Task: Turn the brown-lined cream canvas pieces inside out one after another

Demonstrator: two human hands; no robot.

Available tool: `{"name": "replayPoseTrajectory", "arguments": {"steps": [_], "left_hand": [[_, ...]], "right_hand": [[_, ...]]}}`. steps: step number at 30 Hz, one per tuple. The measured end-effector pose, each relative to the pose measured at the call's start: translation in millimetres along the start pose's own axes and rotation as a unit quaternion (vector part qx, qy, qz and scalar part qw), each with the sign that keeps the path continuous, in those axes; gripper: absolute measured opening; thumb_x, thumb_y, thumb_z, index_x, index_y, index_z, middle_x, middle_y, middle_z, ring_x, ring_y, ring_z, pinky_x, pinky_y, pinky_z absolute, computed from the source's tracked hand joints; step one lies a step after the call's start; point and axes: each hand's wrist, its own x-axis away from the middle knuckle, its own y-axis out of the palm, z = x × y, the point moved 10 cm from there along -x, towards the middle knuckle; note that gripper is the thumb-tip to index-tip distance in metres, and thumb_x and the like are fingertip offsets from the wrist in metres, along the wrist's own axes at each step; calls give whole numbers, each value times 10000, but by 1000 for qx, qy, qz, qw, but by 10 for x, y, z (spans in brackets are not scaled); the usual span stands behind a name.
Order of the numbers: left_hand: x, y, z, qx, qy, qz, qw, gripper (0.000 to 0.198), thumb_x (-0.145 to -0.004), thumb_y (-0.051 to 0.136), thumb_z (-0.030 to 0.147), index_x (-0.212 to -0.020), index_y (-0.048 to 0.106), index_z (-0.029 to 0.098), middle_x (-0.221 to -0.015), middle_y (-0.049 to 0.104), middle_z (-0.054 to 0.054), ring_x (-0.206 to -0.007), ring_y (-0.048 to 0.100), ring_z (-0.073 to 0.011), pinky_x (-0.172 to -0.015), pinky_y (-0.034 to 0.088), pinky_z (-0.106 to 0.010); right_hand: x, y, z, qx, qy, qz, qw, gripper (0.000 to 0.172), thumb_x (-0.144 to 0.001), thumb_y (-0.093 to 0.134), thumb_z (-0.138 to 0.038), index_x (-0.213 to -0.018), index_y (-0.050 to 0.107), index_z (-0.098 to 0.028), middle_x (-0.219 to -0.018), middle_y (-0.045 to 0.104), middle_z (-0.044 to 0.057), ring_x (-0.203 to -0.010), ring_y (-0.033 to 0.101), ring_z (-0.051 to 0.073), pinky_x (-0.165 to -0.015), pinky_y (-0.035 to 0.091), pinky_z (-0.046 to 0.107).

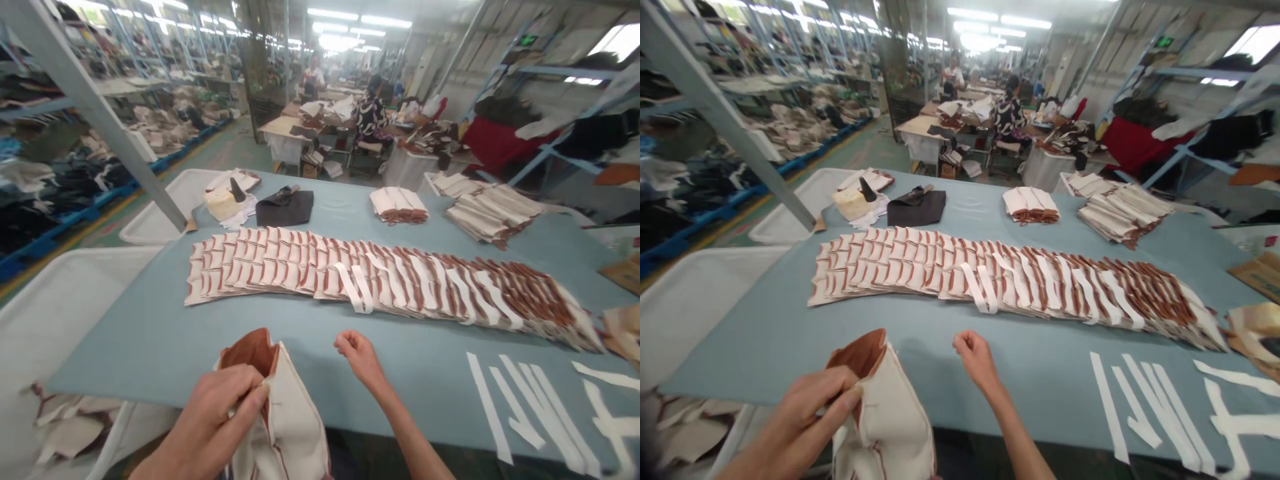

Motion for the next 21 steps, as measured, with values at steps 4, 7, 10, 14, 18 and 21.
{"name": "replayPoseTrajectory", "arguments": {"steps": [4, 7, 10, 14, 18, 21], "left_hand": [[94, -123, -248, 8, -91, 47, 995, 393, -1055, 404, 348, -714, 531, 201, -653, 611, 16, -617, 586, -144, -619, 417, -241], [189, -227, -426, 20, -159, 96, 982, 421, -1049, 400, 382, -682, 495, 198, -632, 564, 19, -604, 548, -143, -606, 407, -239], [309, -308, -620, 47, -212, 132, 967, 430, -1044, 410, 402, -671, 476, 198, -633, 533, 23, -608, 520, -142, -609, 403, -236], [429, -414, -834, 82, -239, 140, 957, 425, -1032, 435, 424, -704, 552, 182, -657, 574, 14, -634, 535, -148, -635, 423, -238], [457, -579, -966, 92, -230, 152, 957, 411, -1015, 457, 415, -702, 575, 175, -641, 580, 13, -625, 538, -142, -630, 428, -229], [427, -623, -1017, 100, -214, 135, 962, 411, -1014, 456, 396, -692, 591, 178, -631, 588, 16, -610, 548, -140, -623, 439, -223]], "right_hand": [[-74, 21, 378, -11, 52, -25, 998, 499, -701, 645, -705, -699, 626, -207, -726, 708, 91, -691, 650, 241, -692, 535, 362], [-151, 236, 517, -6, 70, -66, 995, 494, -696, 628, -707, -708, 639, -213, -743, 710, 101, -713, 665, 260, -703, 540, 378], [-209, 624, 597, 7, 75, -126, 989, 486, -708, 627, -702, -701, 638, -216, -718, 702, 79, -715, 672, 261, -701, 542, 375], [-187, 1191, 681, 43, 72, -215, 973, 450, -817, 668, -635, -701, 632, -202, -684, 674, 23, -690, 658, 217, -680, 539, 338], [-91, 1530, 774, 103, 65, -274, 954, 300, -1003, 650, -431, -936, 681, -141, -861, 695, 10, -757, 679, 162, -723, 580, 326], [-15, 1575, 769, 146, 43, -270, 951, 275, -1024, 642, -379, -1161, 671, -141, -1086, 707, 55, -889, 707, 192, -776, 615, 363]]}}
